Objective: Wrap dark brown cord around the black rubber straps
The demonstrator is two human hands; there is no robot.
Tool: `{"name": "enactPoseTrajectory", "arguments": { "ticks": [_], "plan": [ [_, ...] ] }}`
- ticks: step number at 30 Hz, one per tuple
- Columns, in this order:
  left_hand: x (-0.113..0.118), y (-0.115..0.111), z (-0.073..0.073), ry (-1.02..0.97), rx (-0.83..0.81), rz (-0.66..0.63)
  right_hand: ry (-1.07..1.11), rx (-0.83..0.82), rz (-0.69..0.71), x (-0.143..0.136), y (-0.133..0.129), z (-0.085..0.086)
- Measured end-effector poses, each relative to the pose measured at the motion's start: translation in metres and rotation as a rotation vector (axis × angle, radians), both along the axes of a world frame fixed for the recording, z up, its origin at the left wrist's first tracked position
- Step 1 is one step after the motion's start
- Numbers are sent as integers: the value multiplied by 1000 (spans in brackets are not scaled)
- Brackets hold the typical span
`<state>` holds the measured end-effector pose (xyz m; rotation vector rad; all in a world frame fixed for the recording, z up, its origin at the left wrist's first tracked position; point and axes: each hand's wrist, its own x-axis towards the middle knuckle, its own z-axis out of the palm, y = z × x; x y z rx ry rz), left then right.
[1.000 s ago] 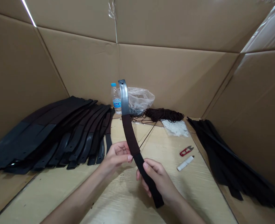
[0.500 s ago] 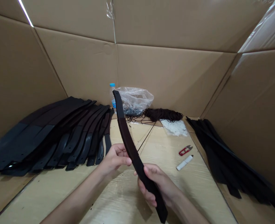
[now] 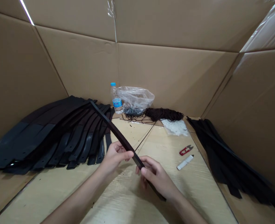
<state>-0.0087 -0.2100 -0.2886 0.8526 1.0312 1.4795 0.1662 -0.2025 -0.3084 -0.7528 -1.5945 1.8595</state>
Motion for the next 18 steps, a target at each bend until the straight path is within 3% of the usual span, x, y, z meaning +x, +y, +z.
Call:
{"name": "enactPoseTrajectory", "arguments": {
  "ticks": [4, 6, 13, 18],
  "plan": [
    [1, 2, -1, 107, 5, 60, -215, 342, -168, 2, 0, 4],
    [1, 2, -1, 107, 2, 40, -238, 409, -206, 2, -1, 5],
    [0, 0, -1, -1, -30, -10, -140, 109, -173, 1, -1, 3],
    [0, 0, 2, -24, -41, -18, -89, 4, -155, 0, 1, 1]
  ]
}}
